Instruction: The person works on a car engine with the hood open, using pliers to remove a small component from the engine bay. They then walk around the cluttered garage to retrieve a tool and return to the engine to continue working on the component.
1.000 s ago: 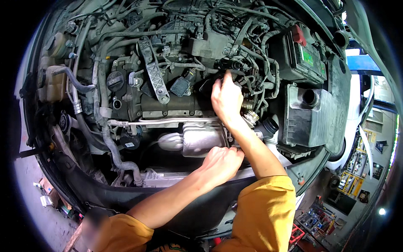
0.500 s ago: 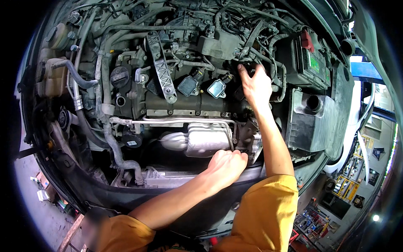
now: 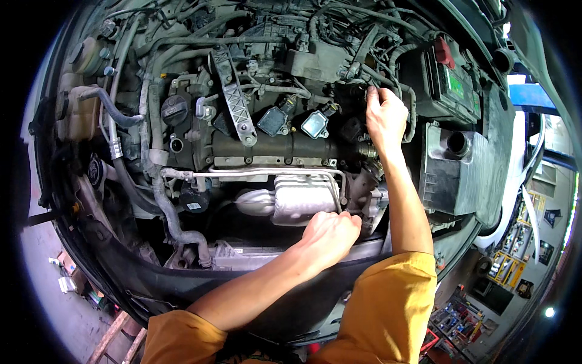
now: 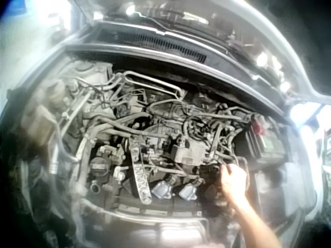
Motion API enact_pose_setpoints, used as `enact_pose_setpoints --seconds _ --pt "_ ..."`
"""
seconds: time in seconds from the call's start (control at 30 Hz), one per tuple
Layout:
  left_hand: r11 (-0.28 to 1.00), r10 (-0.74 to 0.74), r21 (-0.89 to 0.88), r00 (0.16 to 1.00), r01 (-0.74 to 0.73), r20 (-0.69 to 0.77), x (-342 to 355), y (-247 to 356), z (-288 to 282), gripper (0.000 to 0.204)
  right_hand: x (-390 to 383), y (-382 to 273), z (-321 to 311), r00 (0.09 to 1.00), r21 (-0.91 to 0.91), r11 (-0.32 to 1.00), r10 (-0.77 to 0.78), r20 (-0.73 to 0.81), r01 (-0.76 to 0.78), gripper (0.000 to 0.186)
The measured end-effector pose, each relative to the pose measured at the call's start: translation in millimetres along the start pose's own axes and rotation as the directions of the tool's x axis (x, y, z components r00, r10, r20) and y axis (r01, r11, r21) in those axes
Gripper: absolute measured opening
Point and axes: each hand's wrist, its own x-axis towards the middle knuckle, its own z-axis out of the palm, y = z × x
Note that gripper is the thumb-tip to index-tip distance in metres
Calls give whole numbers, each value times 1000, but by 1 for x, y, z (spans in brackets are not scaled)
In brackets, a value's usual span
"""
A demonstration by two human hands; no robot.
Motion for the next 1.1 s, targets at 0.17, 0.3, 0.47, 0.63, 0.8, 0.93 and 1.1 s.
enact_pose_setpoints --seconds 0.17,0.3,0.47,0.63,0.8,0.93,1.1 --pt "1000 -2 -14 1000 2 9 -1 3 -5 12 -1 7 0 994 -109 994 -7 109 19 52" --pt "1000 2 -11 1000 -2 29 0 2 -6 12 2 1 5 976 -104 993 -40 215 63 48" --pt "1000 7 17 999 -7 39 1 1 -3 14 12 7 4 952 -124 990 -24 305 65 49" --pt "1000 -1 2 999 1 52 0 3 -7 16 11 -8 3 945 -247 969 62 320 20 55" --pt "1000 -11 9 999 11 37 1 2 -4 17 14 -5 8 950 -225 974 35 309 37 58" --pt "1000 0 0 999 0 37 0 3 -7 16 15 1 9 945 -214 976 29 325 44 59" --pt "1000 6 16 1000 -7 25 0 3 -7 15 16 -3 12 931 -251 967 48 361 48 56"
